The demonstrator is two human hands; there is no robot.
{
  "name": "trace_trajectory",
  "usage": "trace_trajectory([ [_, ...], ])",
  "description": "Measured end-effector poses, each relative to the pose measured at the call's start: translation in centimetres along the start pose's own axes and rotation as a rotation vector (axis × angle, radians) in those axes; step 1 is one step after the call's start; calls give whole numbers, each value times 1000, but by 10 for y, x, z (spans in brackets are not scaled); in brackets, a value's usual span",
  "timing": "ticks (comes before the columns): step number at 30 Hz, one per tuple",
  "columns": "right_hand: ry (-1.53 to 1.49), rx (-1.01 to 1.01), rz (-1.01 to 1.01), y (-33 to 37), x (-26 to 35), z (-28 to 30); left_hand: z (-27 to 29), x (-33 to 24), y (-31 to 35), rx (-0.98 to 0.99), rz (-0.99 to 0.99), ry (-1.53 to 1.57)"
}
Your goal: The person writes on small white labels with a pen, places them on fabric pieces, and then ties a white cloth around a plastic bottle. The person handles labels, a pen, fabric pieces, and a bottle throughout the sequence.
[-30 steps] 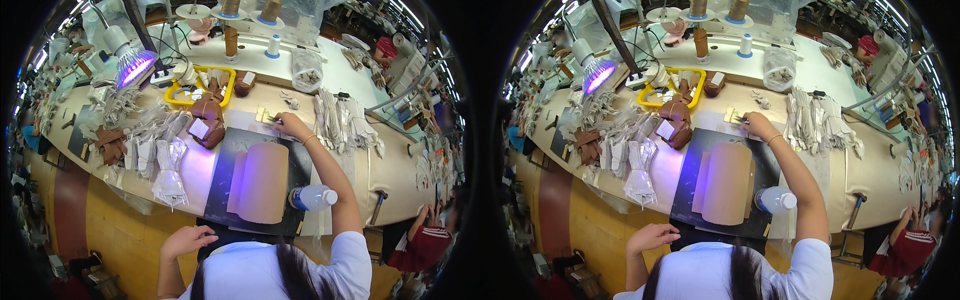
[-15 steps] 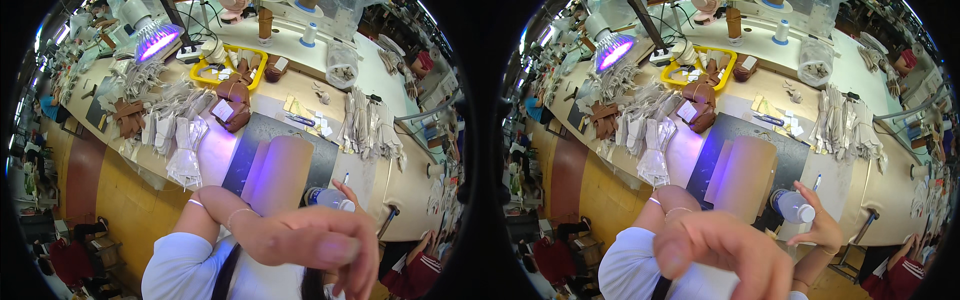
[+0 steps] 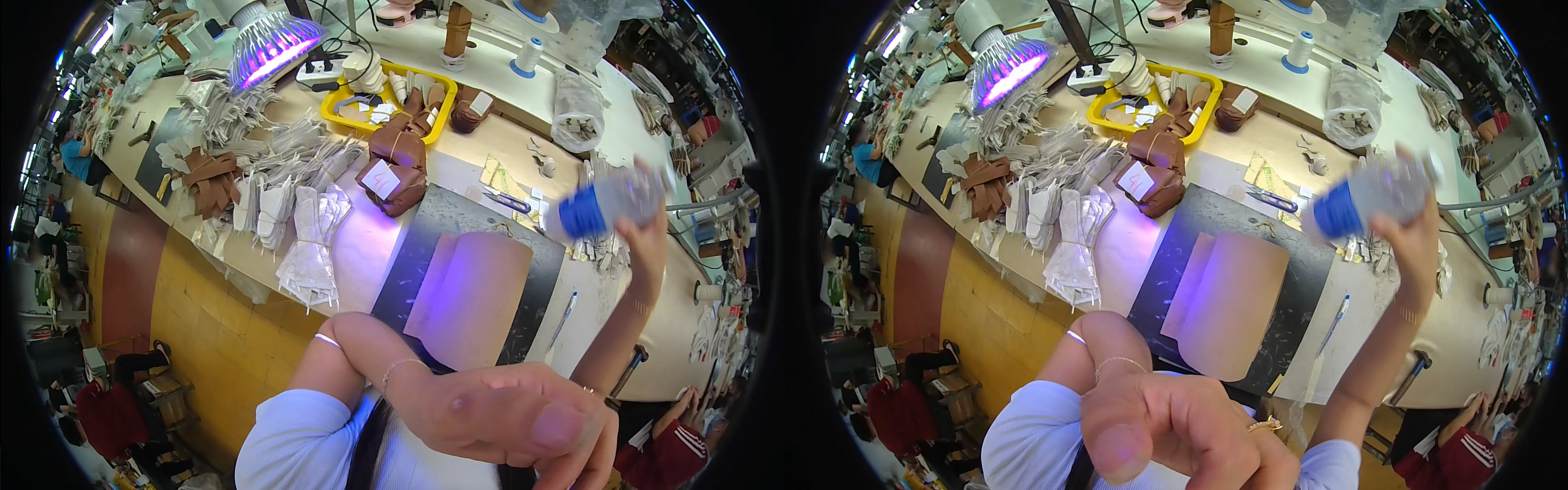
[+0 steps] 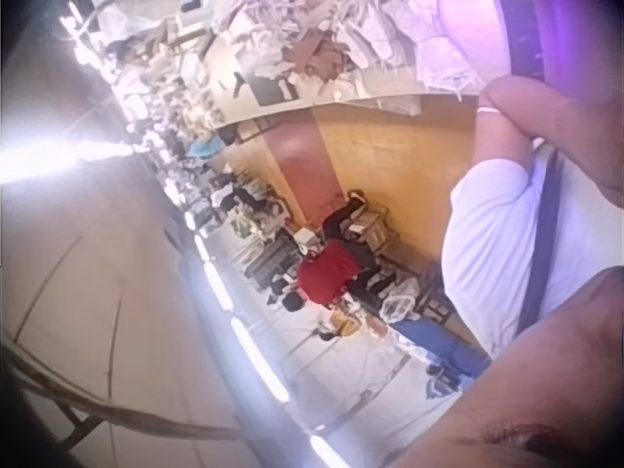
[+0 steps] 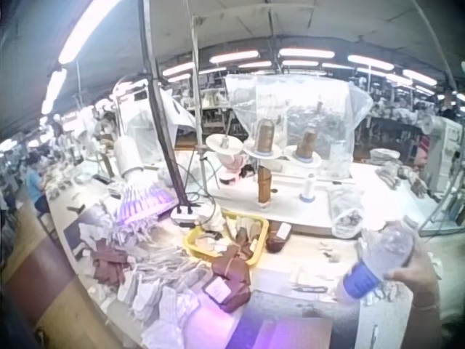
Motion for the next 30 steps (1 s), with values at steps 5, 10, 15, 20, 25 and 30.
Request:
trace_trajectory([
  [5,127,-101,167,-148,-20,-71,-8,-16,1,187,-68,48],
  [10,462,-174,95,-248,-59,-147,-20,-41,11,411,-254,42],
  [15,654,-305,123,-295,-98,-171,-23,-53,23,132,-390,-40],
  [20,649,-255,121,-312,-125,-188,-23,-74,29,517,-303,41],
  [25,620,-213,97,-317,-131,-198,6,-93,70,42,113,-472],
  [30,445,-241,-54,-308,-183,-174,32,-155,146,-653,12,-1447],
])
Point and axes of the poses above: each hand's wrist, its own y-axis away from the middle knuckle, its own z-axis out of the back of the hand, x = y × z, the point moved 8 cm from there along -y, towards the middle knuckle, and after that the axes turned 9 degrees about y, right-handed, at the moved point
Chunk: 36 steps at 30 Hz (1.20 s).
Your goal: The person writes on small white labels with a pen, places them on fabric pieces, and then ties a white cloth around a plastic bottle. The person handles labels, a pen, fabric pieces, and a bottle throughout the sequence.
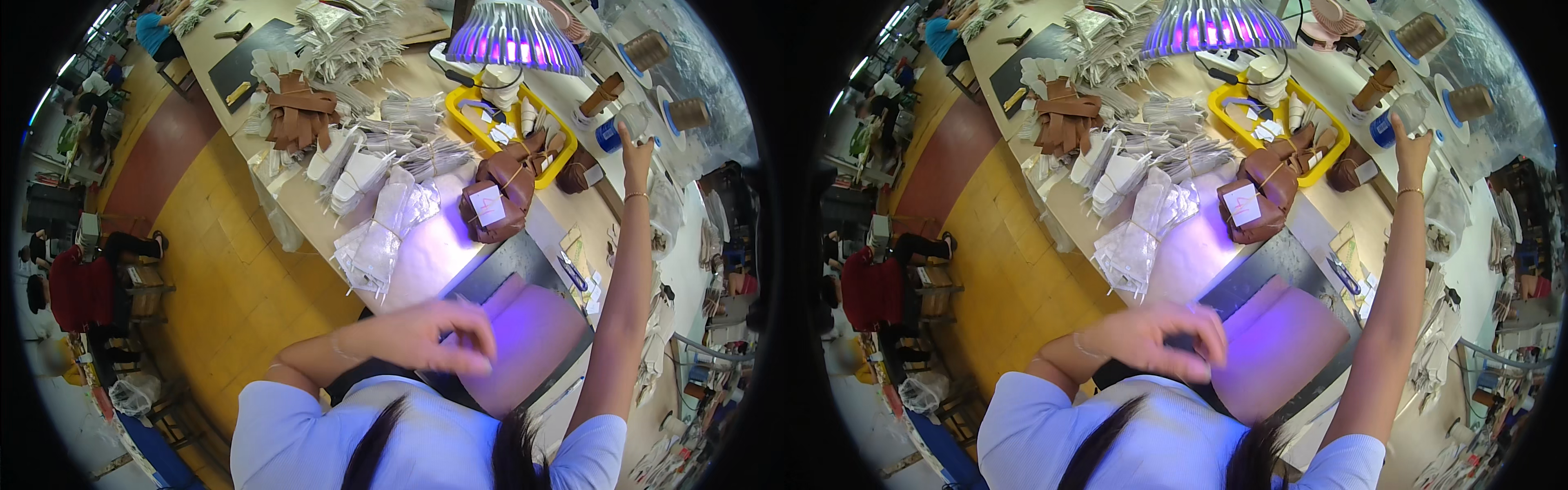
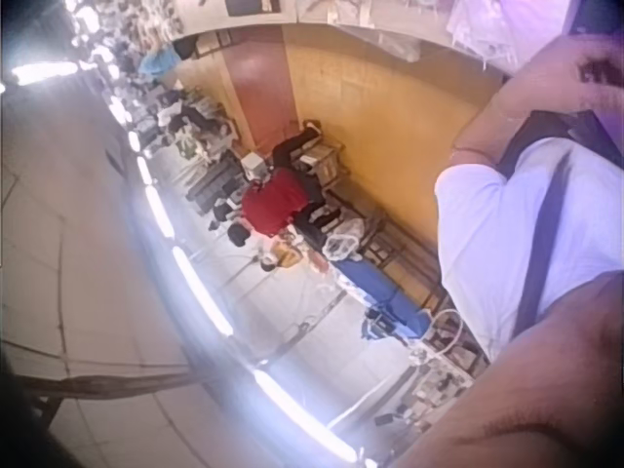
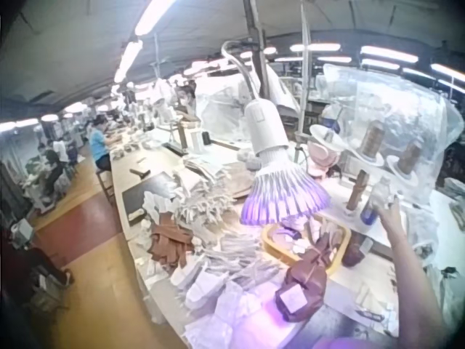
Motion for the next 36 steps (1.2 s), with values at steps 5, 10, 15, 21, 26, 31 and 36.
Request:
trace_trajectory([
  [5,-211,432,0,118,62,43,123,0,68,-911,192,-977],
  [10,-351,766,169,246,118,130,189,42,82,-1067,310,-1077],
  [15,-287,667,268,328,138,220,231,62,69,-952,480,-958],
  [21,-306,535,95,385,101,263,216,62,59,-773,645,-755],
  [26,-274,486,82,409,110,267,196,57,58,-714,383,-661],
  [31,-223,434,88,411,120,260,176,54,65,-662,368,-383],
  [36,-229,571,258,440,142,242,169,70,82,-538,360,-144],
])
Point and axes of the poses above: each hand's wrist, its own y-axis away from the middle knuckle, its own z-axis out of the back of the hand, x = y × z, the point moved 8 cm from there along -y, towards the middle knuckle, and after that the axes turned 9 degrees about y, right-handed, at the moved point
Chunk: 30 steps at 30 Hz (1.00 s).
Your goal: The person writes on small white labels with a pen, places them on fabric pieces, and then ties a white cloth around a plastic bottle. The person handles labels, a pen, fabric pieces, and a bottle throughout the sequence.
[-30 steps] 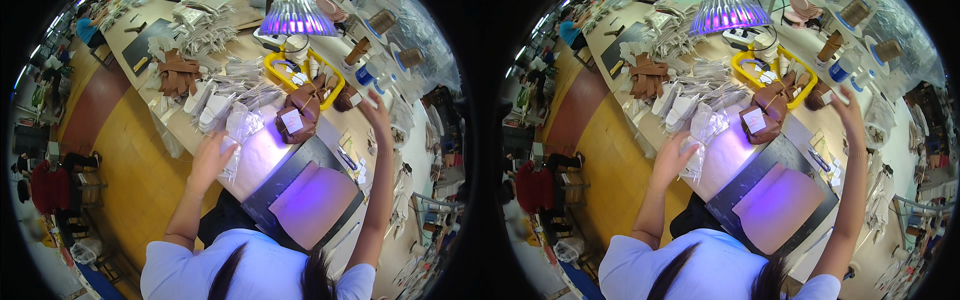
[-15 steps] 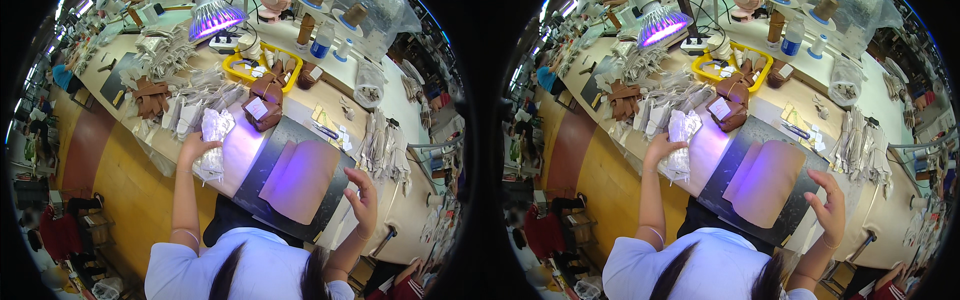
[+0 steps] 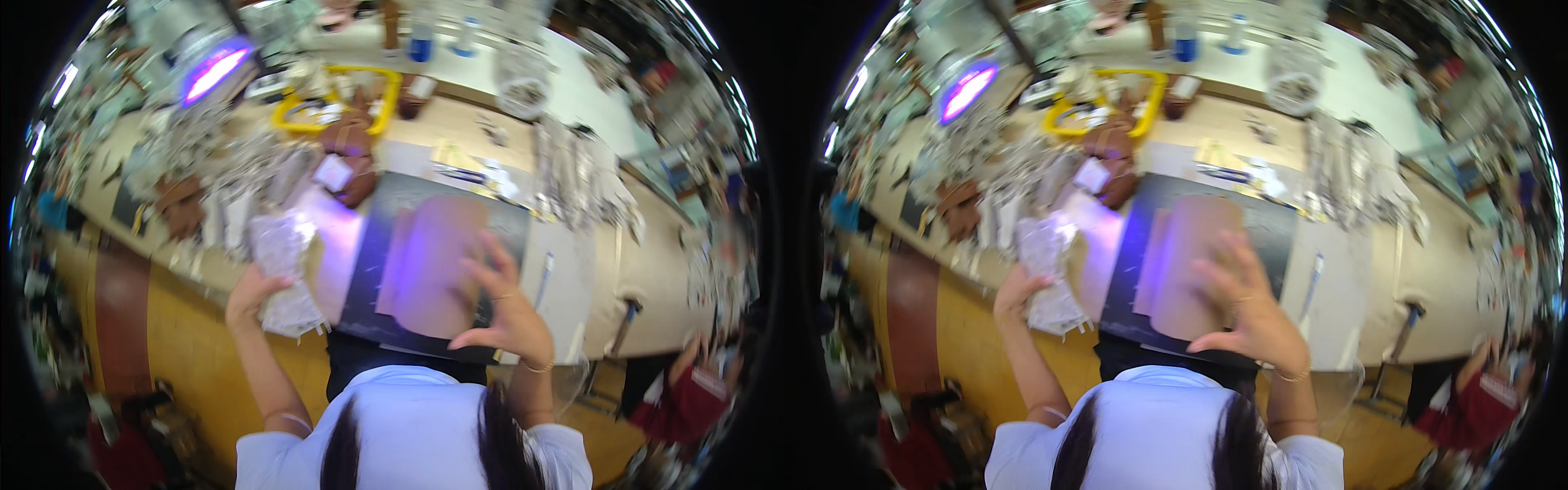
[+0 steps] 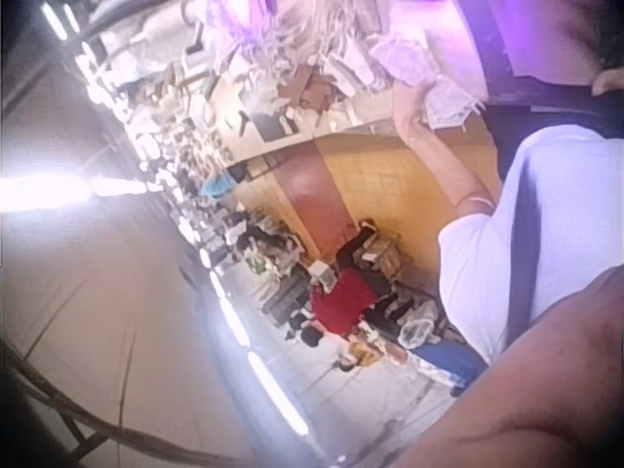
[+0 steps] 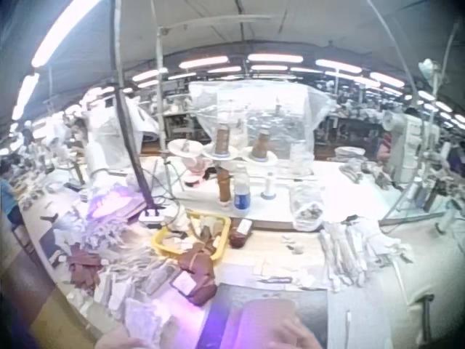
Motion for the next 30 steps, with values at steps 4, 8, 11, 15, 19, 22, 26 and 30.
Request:
trace_trajectory([
  [4,234,111,-7,9,3,-26,25,24,2,-79,64,59],
  [8,184,-27,-64,16,-10,-37,28,17,-13,10,-142,65],
  [11,96,-125,-114,20,-8,-38,23,27,-36,-16,49,-105],
  [15,163,-123,-198,29,-15,-44,12,23,-48,-33,248,-187],
  [19,144,-43,-338,34,-19,-45,6,18,-49,-31,219,-240],
  [22,154,-63,-350,35,-19,-45,9,16,-49,-63,223,-275],
  [26,157,-121,-333,33,-19,-42,12,22,-52,-44,227,-265],
  [30,107,-182,-319,38,-23,-35,3,15,-50,-31,136,-288],
])
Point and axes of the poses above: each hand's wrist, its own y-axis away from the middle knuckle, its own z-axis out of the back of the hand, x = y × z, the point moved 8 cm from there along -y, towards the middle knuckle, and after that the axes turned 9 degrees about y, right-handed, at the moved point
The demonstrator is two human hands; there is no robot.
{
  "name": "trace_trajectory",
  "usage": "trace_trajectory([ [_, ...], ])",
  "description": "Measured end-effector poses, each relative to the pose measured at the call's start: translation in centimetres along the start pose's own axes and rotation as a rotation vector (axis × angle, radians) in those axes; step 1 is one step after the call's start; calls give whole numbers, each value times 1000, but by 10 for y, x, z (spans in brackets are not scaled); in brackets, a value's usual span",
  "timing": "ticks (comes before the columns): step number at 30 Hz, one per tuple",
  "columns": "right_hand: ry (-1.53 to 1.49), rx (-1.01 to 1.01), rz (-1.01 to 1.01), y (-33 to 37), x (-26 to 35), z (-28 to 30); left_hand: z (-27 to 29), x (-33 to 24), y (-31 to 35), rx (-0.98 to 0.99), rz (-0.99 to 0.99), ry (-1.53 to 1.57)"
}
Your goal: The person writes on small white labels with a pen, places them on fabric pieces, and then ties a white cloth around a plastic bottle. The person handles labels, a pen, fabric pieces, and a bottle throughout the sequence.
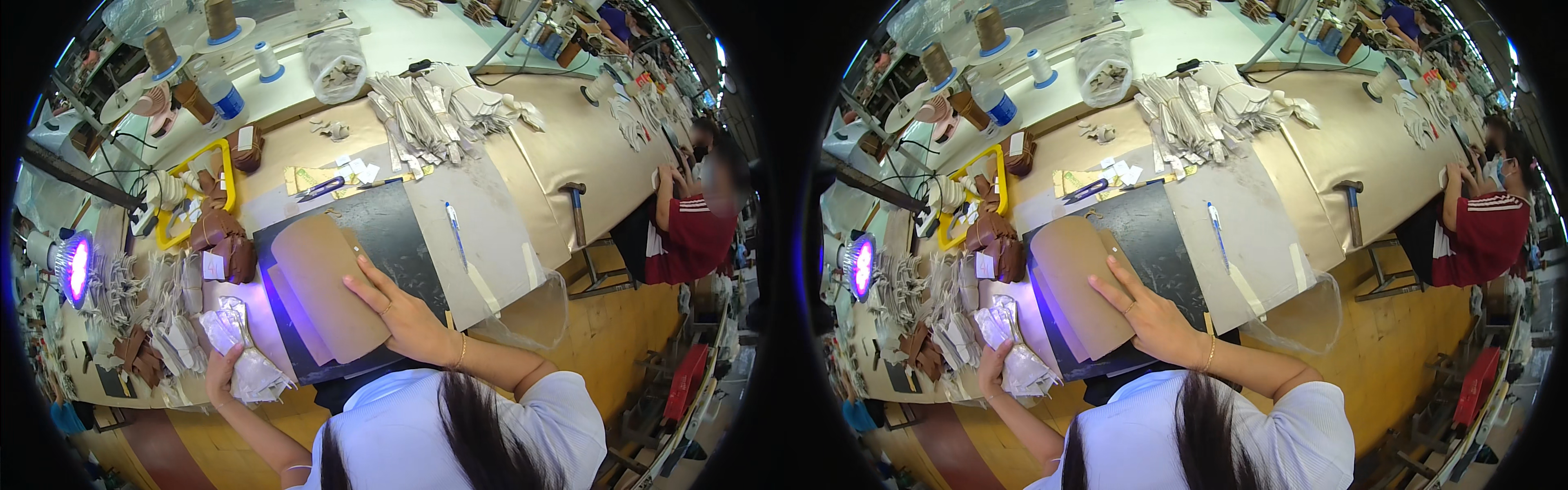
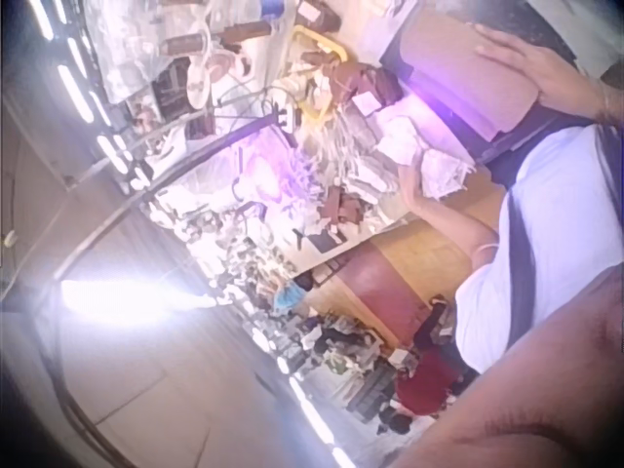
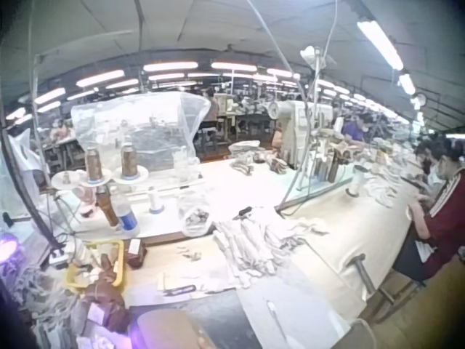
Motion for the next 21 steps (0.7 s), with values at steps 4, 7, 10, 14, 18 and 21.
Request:
trace_trajectory([
  [4,-39,-98,26,-1,4,17,-6,-5,2,21,12,-47],
  [7,24,-85,27,-4,6,19,-2,-6,3,5,26,-69],
  [10,73,-77,41,-5,9,17,-2,-7,6,-20,18,-132],
  [14,113,-77,52,-3,8,4,6,0,5,-45,113,-237],
  [18,106,-164,81,2,3,-4,-6,-22,10,-7,18,-326],
  [21,160,-168,128,0,6,-8,-2,-6,10,23,-41,-183],
])
Point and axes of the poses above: each hand's wrist, its own y-axis away from the middle knuckle, its own z-axis out of the back of the hand, x = y × z, the point moved 8 cm from there along -y, towards the middle knuckle, and after that the axes turned 9 degrees about y, right-handed, at the moved point
